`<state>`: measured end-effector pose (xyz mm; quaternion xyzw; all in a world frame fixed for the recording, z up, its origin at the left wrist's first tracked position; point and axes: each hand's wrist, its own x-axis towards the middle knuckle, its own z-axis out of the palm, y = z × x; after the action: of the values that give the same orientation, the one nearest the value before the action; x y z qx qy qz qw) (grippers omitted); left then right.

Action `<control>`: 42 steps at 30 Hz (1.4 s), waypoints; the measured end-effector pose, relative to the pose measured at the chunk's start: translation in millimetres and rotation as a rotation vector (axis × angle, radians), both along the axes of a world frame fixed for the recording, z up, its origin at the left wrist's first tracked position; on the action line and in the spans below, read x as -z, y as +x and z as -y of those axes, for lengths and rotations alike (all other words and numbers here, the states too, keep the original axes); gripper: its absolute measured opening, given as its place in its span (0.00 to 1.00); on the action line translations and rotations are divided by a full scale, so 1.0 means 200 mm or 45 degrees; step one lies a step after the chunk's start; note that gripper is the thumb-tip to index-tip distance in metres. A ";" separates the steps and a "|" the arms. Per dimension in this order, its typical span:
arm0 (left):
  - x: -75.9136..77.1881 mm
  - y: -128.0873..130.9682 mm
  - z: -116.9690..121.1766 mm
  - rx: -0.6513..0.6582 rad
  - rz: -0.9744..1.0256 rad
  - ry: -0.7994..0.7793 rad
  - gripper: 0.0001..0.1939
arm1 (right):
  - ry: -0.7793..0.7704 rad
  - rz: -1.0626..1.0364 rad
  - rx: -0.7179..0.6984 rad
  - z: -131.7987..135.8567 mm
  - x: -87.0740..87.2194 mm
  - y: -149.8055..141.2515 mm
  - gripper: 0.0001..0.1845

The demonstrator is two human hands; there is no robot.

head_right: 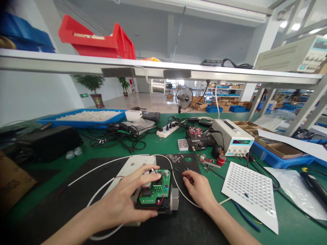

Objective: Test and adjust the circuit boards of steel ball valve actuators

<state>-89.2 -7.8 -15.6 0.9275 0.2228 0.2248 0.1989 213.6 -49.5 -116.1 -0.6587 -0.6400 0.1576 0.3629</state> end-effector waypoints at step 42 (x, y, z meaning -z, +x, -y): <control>-0.01 0.00 0.01 -0.016 -0.001 -0.008 0.42 | 0.001 0.007 -0.004 0.00 -0.01 -0.01 0.14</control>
<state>-89.2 -10.0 -13.5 0.9256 0.2293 0.2248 0.2002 212.5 -50.3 -113.8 -0.6580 -0.6420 0.1560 0.3612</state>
